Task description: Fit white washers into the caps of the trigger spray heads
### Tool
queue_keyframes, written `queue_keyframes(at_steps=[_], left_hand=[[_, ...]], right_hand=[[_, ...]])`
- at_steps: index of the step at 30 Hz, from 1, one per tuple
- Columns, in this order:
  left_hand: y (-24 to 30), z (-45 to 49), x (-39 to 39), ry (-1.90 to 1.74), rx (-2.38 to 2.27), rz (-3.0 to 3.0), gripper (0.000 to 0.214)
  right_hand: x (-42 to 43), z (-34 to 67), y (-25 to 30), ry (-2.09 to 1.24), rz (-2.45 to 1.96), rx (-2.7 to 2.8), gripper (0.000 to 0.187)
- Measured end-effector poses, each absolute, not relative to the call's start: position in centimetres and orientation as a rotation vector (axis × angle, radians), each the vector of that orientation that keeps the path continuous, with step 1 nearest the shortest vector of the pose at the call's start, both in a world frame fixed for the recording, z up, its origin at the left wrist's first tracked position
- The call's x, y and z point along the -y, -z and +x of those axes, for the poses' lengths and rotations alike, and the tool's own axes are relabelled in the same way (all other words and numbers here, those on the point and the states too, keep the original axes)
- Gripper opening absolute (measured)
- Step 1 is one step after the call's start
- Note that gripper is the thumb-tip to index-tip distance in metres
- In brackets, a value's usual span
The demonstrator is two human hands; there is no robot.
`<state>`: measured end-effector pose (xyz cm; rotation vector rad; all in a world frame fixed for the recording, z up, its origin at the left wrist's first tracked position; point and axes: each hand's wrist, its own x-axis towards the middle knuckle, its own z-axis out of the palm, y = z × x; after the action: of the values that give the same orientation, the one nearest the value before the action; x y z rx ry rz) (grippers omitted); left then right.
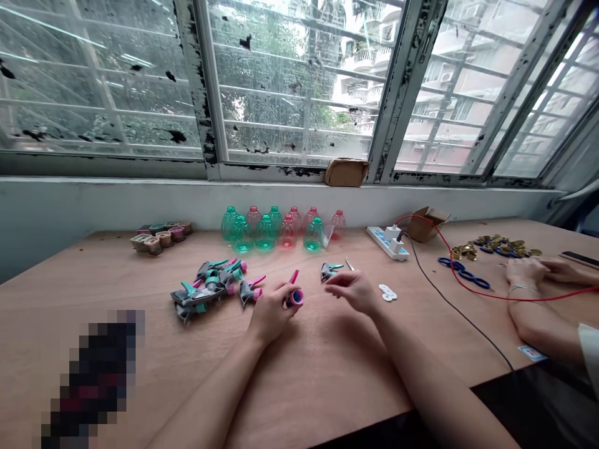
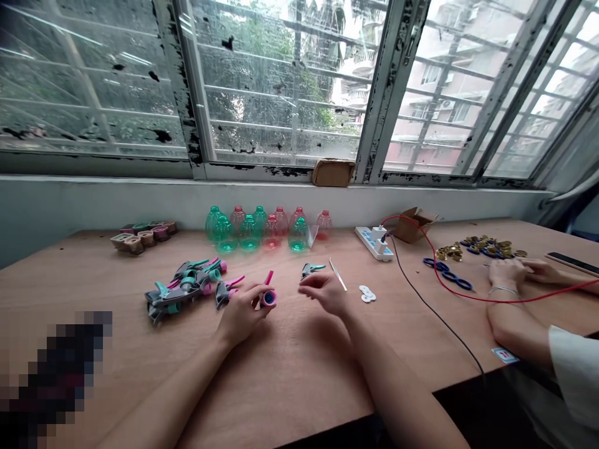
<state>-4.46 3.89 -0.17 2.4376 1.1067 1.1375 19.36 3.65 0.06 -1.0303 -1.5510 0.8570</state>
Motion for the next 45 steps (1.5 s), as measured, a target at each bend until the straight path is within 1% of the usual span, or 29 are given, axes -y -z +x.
queue_keyframes(at_steps=[4, 9, 14, 21, 27, 31, 37, 45], left_hand=[[0.1, -4.7, -4.0, -1.109, -1.127, 2.386, 0.017], [0.5, -4.6, -3.9, -0.975, -1.108, 2.391, 0.024], [0.8, -4.4, -3.8, -0.853, -1.079, 2.432, 0.026], [0.9, -4.3, -3.8, -0.802, -1.075, 2.457, 0.027], [0.8, -4.3, -3.9, -0.784, -1.080, 2.459, 0.026], [0.9, -4.3, -4.0, -0.793, -1.076, 2.436, 0.027], [0.7, -4.2, -4.0, -0.801, -1.067, 2.428, 0.023], [0.5, -4.1, -3.8, -0.795, -1.119, 2.503, 0.027]], right_hand=[[-3.5, 14.8, 1.2, -1.062, -0.790, 1.551, 0.026], [-3.3, 13.6, 1.9, -1.097, -0.754, 1.542, 0.023], [-3.1, 13.7, 2.2, -0.935, -0.780, 1.603, 0.019], [-3.0, 14.1, 2.3, -0.636, -0.895, 1.757, 0.015], [-2.8, 14.4, 2.1, -0.474, -0.912, 1.898, 0.011], [-2.7, 14.4, 2.0, -0.427, -0.954, 1.909, 0.010], [-2.6, 13.9, 2.0, -0.405, -1.026, 1.902, 0.009], [-2.6, 13.7, 2.2, -0.414, -1.055, 1.866, 0.010]])
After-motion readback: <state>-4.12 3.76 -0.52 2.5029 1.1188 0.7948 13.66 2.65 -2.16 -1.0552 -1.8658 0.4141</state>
